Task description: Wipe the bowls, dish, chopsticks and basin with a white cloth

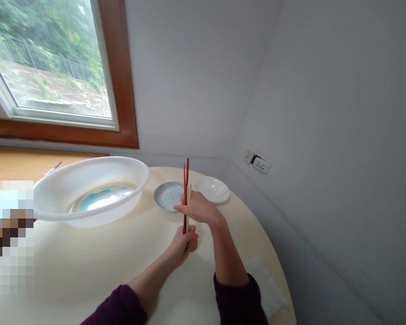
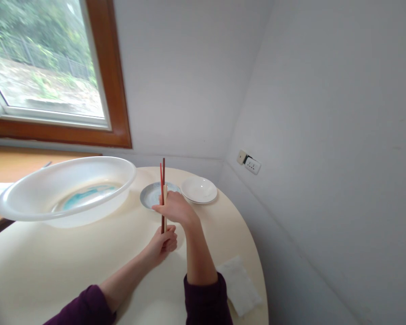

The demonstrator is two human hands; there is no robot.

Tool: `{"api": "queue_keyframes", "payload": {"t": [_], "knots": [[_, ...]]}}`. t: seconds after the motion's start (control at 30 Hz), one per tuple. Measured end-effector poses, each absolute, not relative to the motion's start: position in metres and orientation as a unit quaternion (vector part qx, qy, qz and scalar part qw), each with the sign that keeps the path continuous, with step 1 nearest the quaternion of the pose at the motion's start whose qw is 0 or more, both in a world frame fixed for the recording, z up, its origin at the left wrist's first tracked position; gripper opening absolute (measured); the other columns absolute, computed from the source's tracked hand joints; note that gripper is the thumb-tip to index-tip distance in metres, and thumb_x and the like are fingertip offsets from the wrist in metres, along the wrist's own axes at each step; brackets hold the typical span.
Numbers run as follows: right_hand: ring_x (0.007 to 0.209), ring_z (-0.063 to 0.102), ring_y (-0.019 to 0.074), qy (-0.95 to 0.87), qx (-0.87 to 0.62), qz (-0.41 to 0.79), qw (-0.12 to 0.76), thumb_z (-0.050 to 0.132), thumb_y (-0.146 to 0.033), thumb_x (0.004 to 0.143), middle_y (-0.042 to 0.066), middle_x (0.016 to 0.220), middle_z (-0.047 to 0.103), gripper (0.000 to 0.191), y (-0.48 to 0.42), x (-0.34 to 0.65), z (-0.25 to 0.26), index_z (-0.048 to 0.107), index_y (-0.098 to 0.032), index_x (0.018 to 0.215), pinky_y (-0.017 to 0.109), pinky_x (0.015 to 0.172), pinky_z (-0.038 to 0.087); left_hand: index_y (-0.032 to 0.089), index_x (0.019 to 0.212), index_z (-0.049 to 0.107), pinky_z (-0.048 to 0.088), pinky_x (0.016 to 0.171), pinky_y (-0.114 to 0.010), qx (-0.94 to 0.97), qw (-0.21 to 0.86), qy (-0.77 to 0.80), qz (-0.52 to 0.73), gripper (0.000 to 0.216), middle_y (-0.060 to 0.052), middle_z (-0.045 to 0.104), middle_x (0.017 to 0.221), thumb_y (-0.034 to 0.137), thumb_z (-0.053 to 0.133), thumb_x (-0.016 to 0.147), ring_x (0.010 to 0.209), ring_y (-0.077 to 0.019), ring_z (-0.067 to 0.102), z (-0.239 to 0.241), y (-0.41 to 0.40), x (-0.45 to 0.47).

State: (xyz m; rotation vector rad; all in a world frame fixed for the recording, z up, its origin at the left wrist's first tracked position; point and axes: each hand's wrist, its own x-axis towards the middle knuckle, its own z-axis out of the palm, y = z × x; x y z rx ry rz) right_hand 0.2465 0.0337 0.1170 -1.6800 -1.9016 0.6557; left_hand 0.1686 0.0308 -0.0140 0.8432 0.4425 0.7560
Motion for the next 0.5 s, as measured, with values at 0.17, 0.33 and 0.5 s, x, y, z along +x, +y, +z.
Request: {"api": "queue_keyframes", "payload": {"t": [0.17, 0.33, 0.5], "knots": [[0.050, 0.037, 0.0079, -0.691, -0.621, 0.243, 0.279, 0.055, -0.032, 0.072, -0.006, 0.052, 0.039, 0.027, 0.037, 0.253, 0.115, 0.039, -0.018, 0.055, 0.022, 0.050, 0.027, 0.018, 0.058, 0.038, 0.016, 0.040, -0.019, 0.315, 0.903, 0.072, 0.284, 0.031, 0.010, 0.023, 0.038, 0.028, 0.066, 0.068, 0.035, -0.0037, 0.016, -0.012, 0.036, 0.156], [0.051, 0.038, 0.0079, -0.689, -0.614, 0.244, 0.297, 0.053, -0.032, 0.075, -0.006, 0.051, 0.039, 0.029, 0.035, 0.256, 0.119, 0.039, -0.018, 0.054, 0.022, 0.051, 0.029, 0.014, 0.070, 0.054, 0.021, 0.043, -0.017, 0.285, 0.924, 0.011, 0.253, 0.027, 0.008, 0.026, 0.045, 0.039, 0.064, 0.073, 0.040, -0.0045, 0.024, -0.012, 0.043, 0.146], [0.050, 0.042, 0.0080, -0.682, -0.611, 0.268, 0.299, 0.054, -0.033, 0.076, -0.005, 0.052, 0.044, 0.026, 0.035, 0.256, 0.120, 0.045, -0.018, 0.057, 0.021, 0.049, 0.032, 0.013, 0.077, 0.060, 0.019, 0.040, -0.016, 0.301, 0.915, 0.006, 0.268, 0.024, 0.008, 0.027, 0.047, 0.036, 0.066, 0.073, 0.039, -0.0034, 0.024, -0.015, 0.044, 0.146]]}}
